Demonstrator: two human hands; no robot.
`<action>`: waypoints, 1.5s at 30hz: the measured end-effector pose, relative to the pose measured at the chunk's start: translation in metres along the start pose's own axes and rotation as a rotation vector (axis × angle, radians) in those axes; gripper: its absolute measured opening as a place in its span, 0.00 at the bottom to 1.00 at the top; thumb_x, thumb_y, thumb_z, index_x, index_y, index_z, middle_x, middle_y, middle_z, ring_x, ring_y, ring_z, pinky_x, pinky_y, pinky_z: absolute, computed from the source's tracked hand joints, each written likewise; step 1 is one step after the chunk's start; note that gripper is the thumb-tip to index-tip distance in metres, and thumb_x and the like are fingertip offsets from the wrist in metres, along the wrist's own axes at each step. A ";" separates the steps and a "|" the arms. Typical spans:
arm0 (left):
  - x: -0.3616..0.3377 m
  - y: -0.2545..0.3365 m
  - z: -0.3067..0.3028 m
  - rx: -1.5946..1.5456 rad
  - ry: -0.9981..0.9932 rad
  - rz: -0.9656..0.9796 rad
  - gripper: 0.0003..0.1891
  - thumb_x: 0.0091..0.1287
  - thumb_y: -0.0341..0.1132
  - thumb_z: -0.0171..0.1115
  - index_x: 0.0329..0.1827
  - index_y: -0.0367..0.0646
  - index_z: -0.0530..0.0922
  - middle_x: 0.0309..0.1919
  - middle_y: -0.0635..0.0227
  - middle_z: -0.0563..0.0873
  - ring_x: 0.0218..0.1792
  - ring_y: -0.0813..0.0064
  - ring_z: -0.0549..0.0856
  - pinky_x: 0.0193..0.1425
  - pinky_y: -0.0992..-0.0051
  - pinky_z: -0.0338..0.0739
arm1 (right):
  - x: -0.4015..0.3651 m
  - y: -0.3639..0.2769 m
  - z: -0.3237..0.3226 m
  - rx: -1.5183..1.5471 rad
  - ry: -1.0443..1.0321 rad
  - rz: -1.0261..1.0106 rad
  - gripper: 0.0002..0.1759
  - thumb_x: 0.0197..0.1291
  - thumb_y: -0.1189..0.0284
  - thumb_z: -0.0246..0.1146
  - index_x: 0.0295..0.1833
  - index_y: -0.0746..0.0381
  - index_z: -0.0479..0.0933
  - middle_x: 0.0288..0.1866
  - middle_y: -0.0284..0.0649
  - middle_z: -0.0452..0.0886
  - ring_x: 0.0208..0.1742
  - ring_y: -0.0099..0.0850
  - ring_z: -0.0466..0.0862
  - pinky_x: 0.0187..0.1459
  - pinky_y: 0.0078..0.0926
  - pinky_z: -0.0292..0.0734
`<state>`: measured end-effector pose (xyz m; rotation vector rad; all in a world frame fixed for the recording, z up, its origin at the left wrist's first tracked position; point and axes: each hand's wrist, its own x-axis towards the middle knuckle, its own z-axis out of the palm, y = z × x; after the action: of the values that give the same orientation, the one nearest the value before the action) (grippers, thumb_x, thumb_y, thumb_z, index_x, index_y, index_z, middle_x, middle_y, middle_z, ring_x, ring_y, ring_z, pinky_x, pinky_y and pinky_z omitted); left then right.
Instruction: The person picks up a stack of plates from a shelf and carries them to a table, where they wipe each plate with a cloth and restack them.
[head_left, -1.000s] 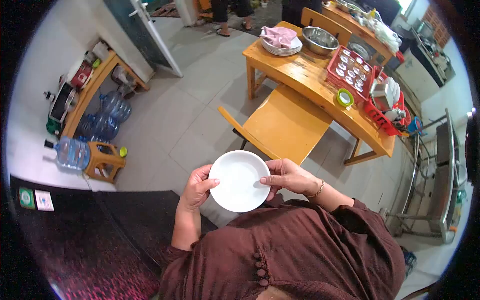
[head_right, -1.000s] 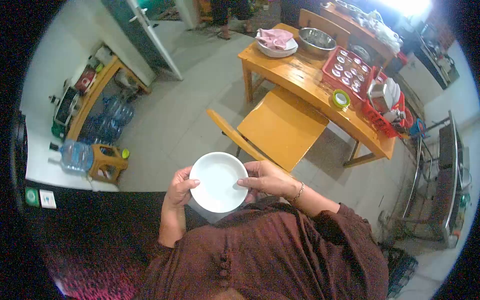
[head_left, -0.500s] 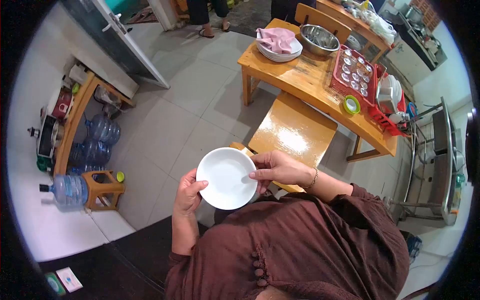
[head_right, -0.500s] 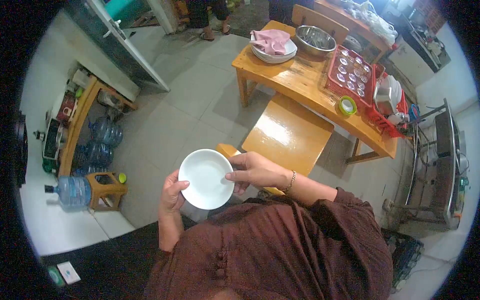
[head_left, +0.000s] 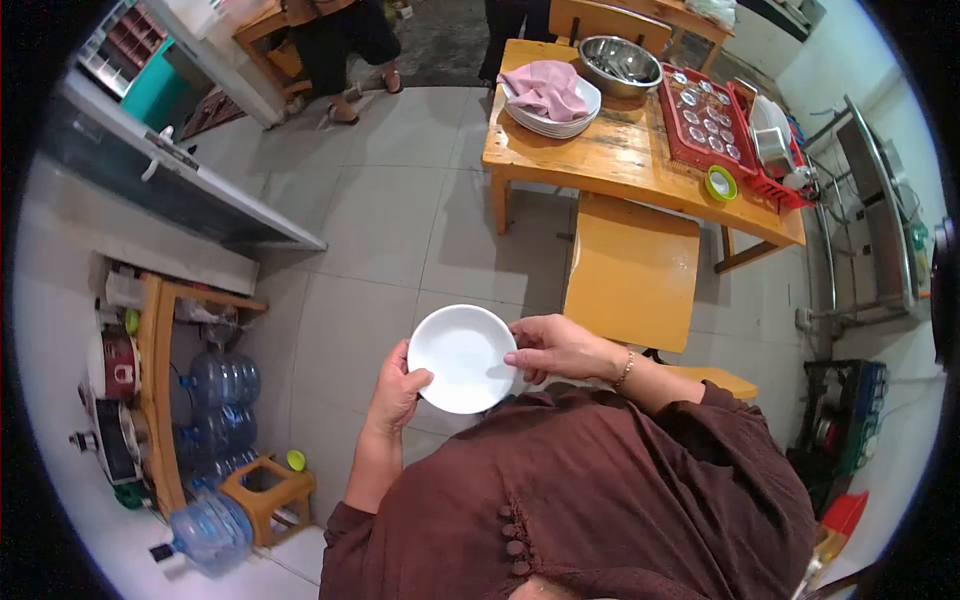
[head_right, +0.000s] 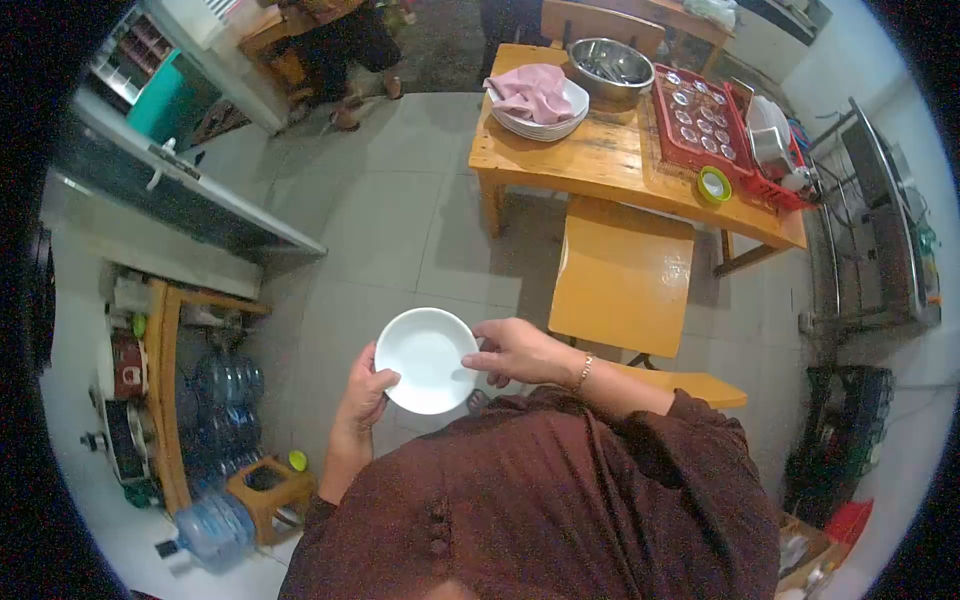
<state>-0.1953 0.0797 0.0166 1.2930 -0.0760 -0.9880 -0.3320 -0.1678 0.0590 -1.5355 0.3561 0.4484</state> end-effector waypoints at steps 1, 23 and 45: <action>0.010 0.004 -0.002 0.005 -0.019 0.006 0.24 0.51 0.19 0.55 0.55 0.33 0.71 0.45 0.63 0.81 0.46 0.75 0.82 0.54 0.73 0.78 | 0.012 0.000 0.003 -0.008 -0.015 0.001 0.25 0.67 0.65 0.62 0.59 0.76 0.70 0.38 0.45 0.82 0.31 0.28 0.85 0.32 0.26 0.83; 0.241 0.131 -0.046 0.111 -0.231 -0.159 0.20 0.63 0.22 0.62 0.59 0.32 0.75 0.44 0.64 0.84 0.40 0.77 0.86 0.42 0.77 0.85 | 0.185 -0.084 -0.098 0.374 0.174 0.026 0.19 0.66 0.73 0.61 0.58 0.73 0.72 0.42 0.45 0.83 0.32 0.29 0.86 0.33 0.25 0.85; 0.545 0.263 0.067 0.122 -0.251 -0.115 0.17 0.61 0.19 0.57 0.54 0.32 0.76 0.43 0.58 0.85 0.40 0.65 0.87 0.43 0.64 0.86 | 0.254 -0.108 -0.275 0.637 0.632 -0.005 0.25 0.68 0.68 0.61 0.64 0.73 0.68 0.44 0.46 0.82 0.33 0.27 0.85 0.36 0.23 0.84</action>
<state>0.2477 -0.3372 0.0032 1.2891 -0.2614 -1.2574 -0.0431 -0.4259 0.0251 -1.0128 0.8905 -0.1718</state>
